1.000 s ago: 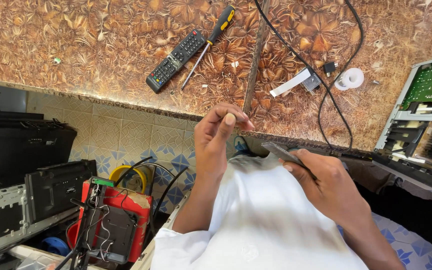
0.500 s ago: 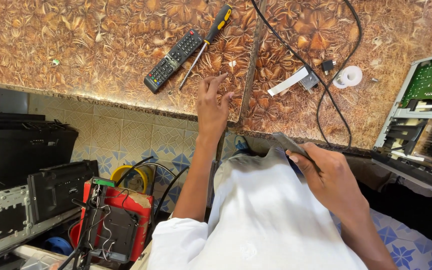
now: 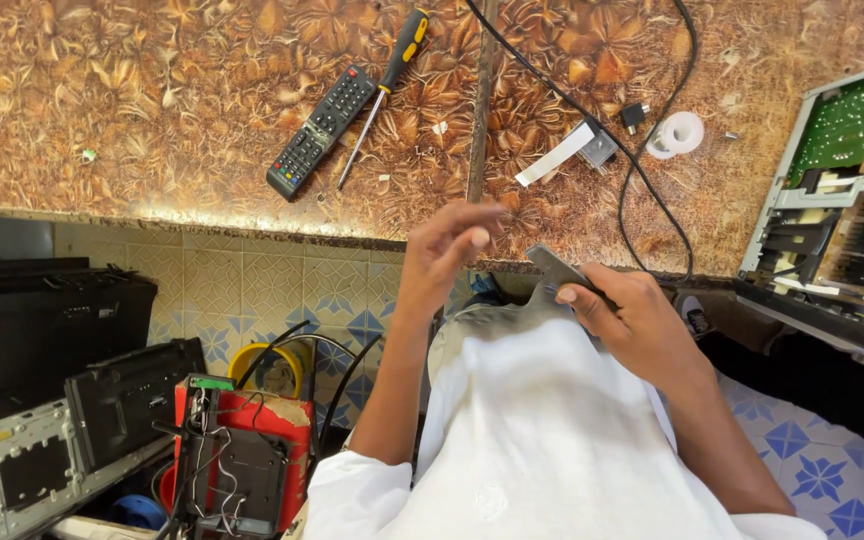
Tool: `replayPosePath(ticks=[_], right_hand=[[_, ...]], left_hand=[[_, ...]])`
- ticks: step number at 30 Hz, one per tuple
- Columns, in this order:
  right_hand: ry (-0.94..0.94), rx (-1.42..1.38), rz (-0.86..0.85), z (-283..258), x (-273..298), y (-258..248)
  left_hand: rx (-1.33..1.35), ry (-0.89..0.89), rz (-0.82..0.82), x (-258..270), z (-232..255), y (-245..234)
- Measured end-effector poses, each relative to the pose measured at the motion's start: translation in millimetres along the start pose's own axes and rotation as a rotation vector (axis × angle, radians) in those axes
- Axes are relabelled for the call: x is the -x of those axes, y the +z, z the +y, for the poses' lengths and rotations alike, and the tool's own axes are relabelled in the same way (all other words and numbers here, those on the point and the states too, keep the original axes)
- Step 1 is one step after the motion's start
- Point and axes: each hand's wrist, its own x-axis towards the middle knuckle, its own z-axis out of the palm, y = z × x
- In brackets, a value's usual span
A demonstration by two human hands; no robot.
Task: The person uses a screwdriver to remove screws from the casing of an electronic device, likely a television or monitor. They then open the device to reveal the internal circuit board and continue to manipulate components inside using the screwdriver.
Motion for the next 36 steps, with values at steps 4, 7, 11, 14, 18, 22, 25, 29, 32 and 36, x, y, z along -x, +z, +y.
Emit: replayPosePath(ticks=[4,7,11,14,18,22,25,29,32,36], right_hand=[[-0.033,-0.172,-0.107,-5,-2,-5],[-0.053,-0.254,-0.141,-10,-5,-8],[-0.131,-0.395,-0.219,-7,-7,-11],[-0.172,-0.449,-0.288,-3,-6,-12],[-0.190,-0.584,-0.331,1,-4,-11],[-0.197,-0.633,-0.333,3,-3,-11],[-0.207,-0.606,-0.334,-1,-4,-10],[-0.212,-0.600,-0.359,1,-3,-9],[-0.206,-0.607,-0.350,4,-1,-8],[-0.180,-0.586,-0.382,12,0,-7]], left_hand=[[0.399,-0.016,-0.163,9,20,14],[0.409,-0.006,-0.201,10,26,15],[0.422,0.011,-0.277,9,37,15],[0.476,0.006,-0.315,10,40,18],[0.457,0.025,-0.343,10,55,23],[0.381,0.052,-0.303,13,55,28],[0.368,0.053,-0.300,14,48,27],[0.395,0.034,-0.324,14,43,23],[0.399,0.006,-0.344,14,43,20],[0.469,-0.058,-0.399,13,50,18]])
